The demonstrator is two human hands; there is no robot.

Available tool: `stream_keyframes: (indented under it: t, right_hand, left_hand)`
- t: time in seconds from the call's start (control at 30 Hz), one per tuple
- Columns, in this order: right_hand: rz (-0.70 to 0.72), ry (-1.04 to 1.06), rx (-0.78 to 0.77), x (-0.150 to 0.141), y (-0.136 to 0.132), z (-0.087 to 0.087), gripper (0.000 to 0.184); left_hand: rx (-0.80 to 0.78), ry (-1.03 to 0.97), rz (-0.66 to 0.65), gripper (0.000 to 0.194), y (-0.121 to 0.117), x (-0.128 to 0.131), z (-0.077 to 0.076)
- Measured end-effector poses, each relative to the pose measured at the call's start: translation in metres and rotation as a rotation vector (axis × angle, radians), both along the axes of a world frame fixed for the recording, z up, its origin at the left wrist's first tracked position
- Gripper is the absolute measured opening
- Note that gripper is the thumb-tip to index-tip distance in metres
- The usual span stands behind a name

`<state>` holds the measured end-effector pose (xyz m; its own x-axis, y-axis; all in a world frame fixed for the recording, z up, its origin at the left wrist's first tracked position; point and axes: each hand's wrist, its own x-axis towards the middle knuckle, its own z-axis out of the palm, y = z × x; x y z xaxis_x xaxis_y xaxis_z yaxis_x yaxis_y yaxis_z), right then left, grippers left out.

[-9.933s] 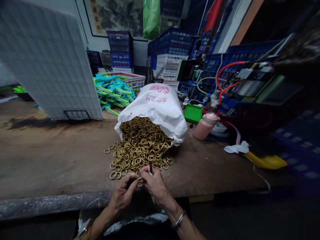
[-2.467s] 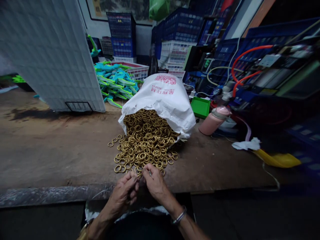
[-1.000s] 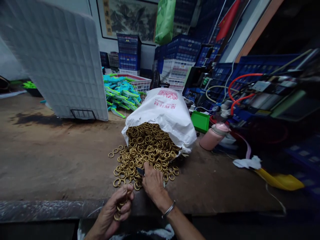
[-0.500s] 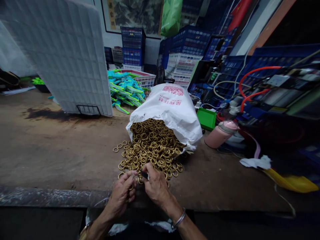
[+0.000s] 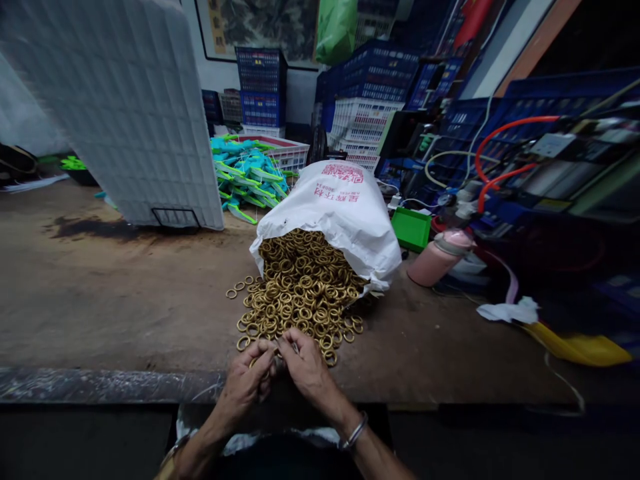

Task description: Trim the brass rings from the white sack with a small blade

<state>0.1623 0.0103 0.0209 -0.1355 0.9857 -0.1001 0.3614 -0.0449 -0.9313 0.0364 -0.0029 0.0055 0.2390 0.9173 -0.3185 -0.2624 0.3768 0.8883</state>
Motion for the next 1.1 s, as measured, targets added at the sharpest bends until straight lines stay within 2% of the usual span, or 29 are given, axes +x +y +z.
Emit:
stream_keyframes:
  t: [0.1, 0.27, 0.37, 0.47, 0.63, 0.83, 0.93, 1.1]
  right_hand:
    - [-0.011, -0.073, 0.07, -0.001, -0.002, 0.0, 0.027]
    - [0.016, -0.049, 0.081, 0.002, -0.002, 0.0, 0.028]
    - [-0.007, -0.223, 0.152, 0.005, -0.004, -0.001, 0.023]
    - [0.046, -0.449, 0.221, 0.006, -0.009, -0.002, 0.015]
    - [0.121, -0.724, 0.264, 0.003, -0.016, -0.002, 0.026]
    - [0.18, -0.825, 0.217, -0.001, -0.016, 0.002, 0.026]
    - [0.183, -0.872, 0.173, -0.001, -0.012, 0.003, 0.025]
    - [0.015, -0.98, 0.105, 0.009, 0.001, 0.001, 0.028]
  left_hand:
    - [-0.057, -0.05, -0.061, 0.028, -0.002, -0.001, 0.001]
    - [-0.039, -0.15, -0.076, 0.027, -0.007, -0.001, 0.001]
    - [-0.03, -0.183, -0.058, 0.026, -0.008, -0.001, 0.002]
    - [-0.031, -0.193, -0.038, 0.028, -0.007, 0.001, 0.004]
    - [-0.033, -0.139, -0.012, 0.033, -0.007, 0.001, 0.005]
    - [0.016, -0.086, 0.023, 0.031, -0.006, 0.002, -0.004]
    - [0.023, -0.066, 0.012, 0.031, -0.009, -0.001, -0.003]
    - [-0.05, -0.199, -0.065, 0.026, -0.022, -0.02, 0.008]
